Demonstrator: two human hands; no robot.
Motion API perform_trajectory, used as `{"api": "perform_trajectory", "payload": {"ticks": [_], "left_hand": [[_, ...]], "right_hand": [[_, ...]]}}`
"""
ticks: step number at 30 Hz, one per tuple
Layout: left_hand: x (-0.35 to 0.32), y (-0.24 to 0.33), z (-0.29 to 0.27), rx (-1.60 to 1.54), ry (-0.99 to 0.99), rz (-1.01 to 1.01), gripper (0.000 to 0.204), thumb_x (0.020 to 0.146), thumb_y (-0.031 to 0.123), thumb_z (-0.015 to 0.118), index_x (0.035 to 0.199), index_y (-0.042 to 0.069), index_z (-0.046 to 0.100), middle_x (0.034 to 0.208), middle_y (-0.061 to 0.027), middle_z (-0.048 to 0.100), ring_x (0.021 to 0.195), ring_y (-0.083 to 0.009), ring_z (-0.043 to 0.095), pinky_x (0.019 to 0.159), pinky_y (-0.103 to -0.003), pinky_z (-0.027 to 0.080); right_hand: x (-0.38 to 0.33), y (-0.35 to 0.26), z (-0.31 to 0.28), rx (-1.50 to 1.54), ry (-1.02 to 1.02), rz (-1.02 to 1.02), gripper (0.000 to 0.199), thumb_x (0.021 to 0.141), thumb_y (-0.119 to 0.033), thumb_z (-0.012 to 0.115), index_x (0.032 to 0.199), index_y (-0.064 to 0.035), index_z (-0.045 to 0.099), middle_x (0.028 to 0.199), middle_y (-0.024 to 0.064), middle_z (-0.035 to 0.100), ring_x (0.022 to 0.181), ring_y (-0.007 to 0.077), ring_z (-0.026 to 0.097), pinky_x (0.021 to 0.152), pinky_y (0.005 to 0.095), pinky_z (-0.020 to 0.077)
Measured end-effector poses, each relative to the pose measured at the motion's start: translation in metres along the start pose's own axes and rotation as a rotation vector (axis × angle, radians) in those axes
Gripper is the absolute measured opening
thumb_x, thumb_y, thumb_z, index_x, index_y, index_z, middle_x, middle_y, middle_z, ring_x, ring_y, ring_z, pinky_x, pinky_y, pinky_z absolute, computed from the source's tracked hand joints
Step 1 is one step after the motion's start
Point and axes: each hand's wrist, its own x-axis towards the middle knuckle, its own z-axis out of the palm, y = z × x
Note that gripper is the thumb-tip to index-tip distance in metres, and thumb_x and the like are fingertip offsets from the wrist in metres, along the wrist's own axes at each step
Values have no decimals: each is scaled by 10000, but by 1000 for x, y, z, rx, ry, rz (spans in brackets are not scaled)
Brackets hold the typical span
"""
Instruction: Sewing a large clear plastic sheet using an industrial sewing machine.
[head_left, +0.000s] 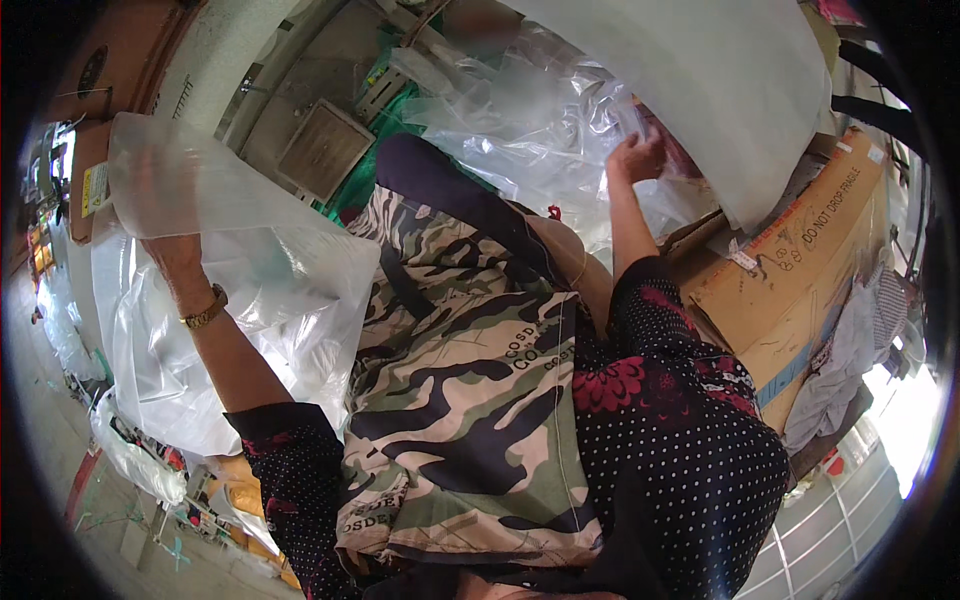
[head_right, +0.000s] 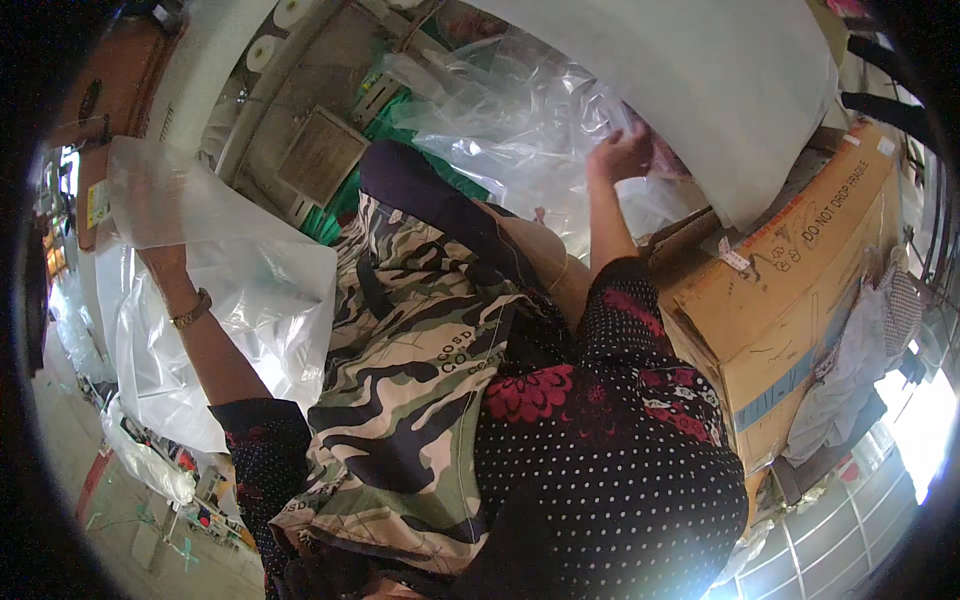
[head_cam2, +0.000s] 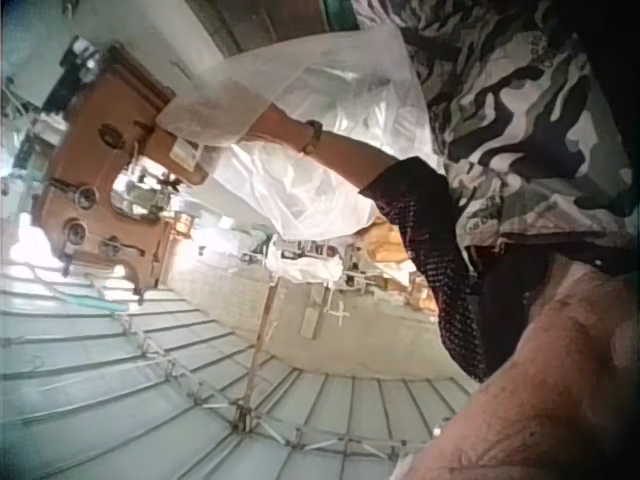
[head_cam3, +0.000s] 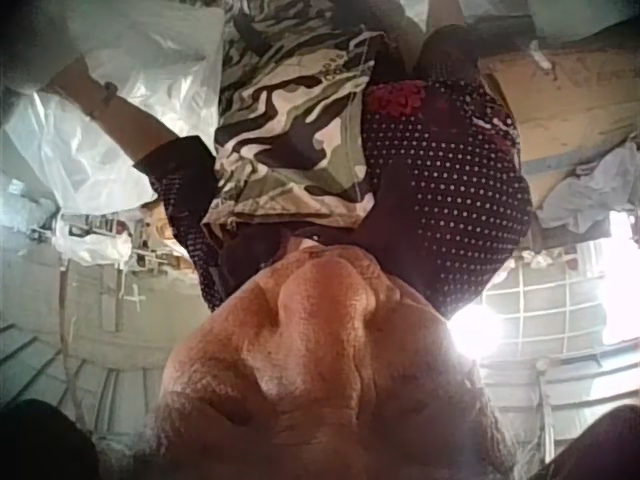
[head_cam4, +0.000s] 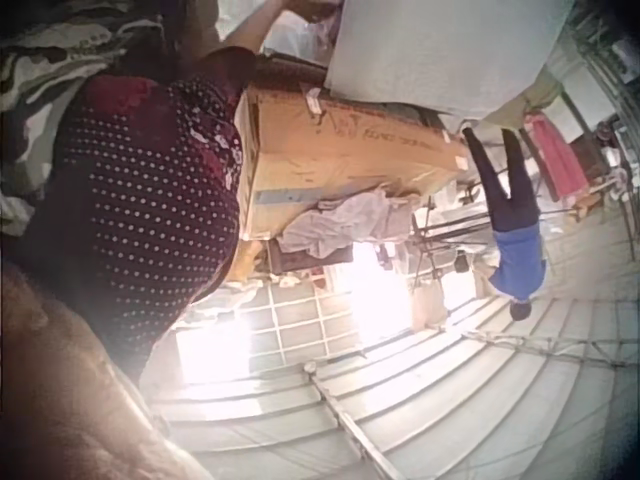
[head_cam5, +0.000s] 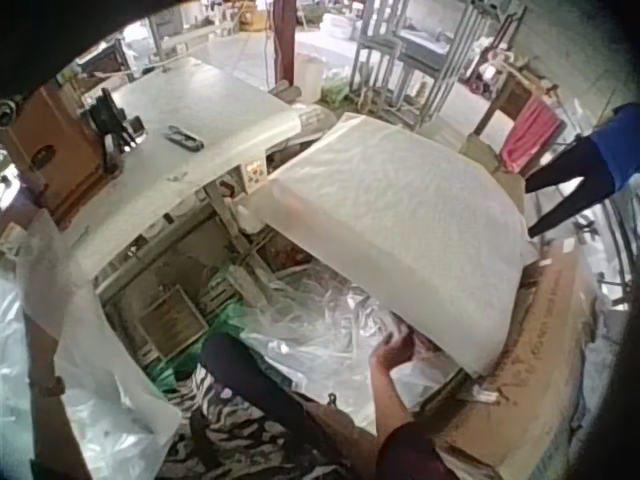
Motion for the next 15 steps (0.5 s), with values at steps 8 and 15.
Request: {"api": "perform_trajectory", "payload": {"ticks": [8,15], "left_hand": [[-3,33,-37,52,119,-199,278,842,164,697,1081,23,678,1070,-168,673,971,-319,629,872,-387,483],[11,57,-55,-79,139,-180,241,878,97,659,1095,-6,670,1046,-137,697,929,-246,673,815,-331,520]], "right_hand": [[9,13,-2,-495,-560,-317,434,825,-408,637,1173,-155,576,1218,104,601,1162,342,527,963,548,352],[24,21,28,53,-753,-973,228,891,-225,535,869,-45,672,822,170,653,774,250,663,625,362,492]]}}
